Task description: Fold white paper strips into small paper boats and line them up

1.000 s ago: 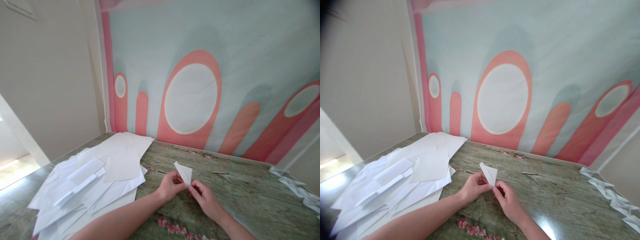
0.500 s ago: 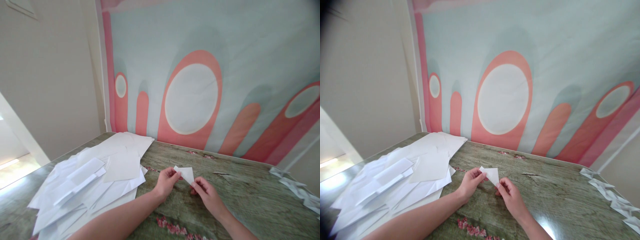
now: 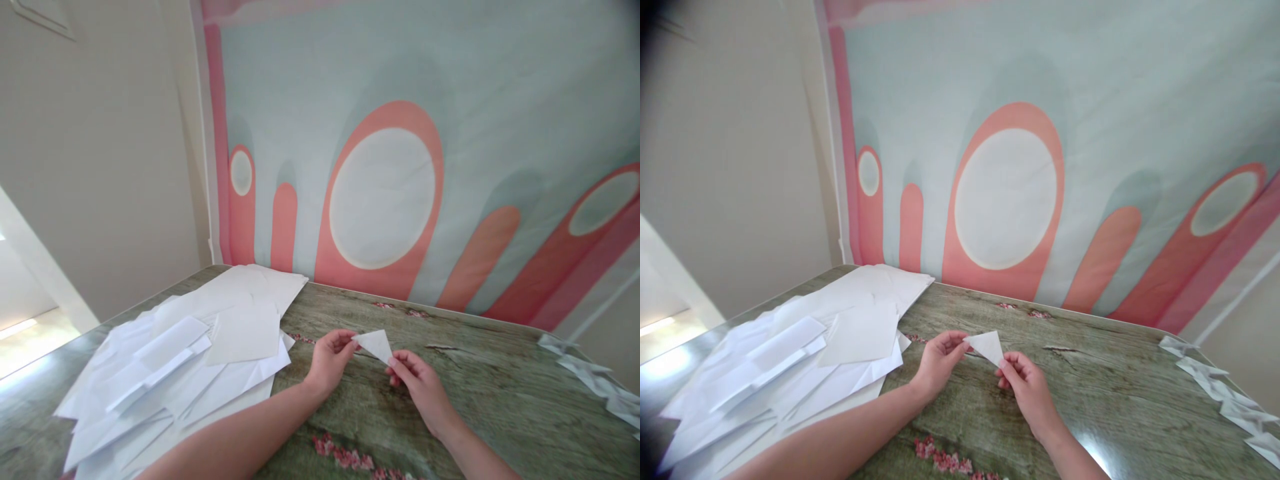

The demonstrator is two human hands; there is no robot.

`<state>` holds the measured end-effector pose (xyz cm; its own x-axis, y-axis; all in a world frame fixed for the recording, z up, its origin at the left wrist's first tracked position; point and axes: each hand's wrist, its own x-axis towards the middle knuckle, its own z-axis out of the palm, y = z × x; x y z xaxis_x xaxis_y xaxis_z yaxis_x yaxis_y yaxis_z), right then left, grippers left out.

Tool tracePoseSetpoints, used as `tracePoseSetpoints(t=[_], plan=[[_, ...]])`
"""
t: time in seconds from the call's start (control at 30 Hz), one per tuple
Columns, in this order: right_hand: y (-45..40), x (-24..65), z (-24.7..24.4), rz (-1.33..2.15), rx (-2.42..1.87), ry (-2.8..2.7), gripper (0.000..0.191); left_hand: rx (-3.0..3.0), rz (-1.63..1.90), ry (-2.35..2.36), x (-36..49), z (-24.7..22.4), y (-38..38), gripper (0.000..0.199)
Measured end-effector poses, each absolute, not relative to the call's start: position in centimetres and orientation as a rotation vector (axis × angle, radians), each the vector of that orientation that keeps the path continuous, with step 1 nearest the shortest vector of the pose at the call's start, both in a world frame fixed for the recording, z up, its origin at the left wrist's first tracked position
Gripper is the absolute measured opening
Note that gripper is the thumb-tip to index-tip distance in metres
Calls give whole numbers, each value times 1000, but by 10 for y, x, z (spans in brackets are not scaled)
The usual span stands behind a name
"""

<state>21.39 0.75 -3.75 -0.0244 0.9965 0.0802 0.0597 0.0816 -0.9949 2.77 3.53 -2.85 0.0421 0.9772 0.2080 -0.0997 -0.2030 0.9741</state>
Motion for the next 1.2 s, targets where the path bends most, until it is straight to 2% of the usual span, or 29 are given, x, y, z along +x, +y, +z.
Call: tracePoseSetpoints(t=[0.33,0.73,0.87,1.03,1.2], plan=[[10,218,-43,1250,-1142,-1114,30,1794,1299,1020,10,-18,39,15],[13,220,-44,1284,-1113,-1022,29,2176,1173,896,4,-16,37,22],[13,219,-45,1279,-1103,-1012,33,2229,1151,927,3,-19,38,22],[12,218,-47,1252,-1083,-1033,29,2244,1134,1021,2,-19,38,21],[11,218,-46,1179,-1138,-1172,38,2149,1146,1125,3,-18,40,20]])
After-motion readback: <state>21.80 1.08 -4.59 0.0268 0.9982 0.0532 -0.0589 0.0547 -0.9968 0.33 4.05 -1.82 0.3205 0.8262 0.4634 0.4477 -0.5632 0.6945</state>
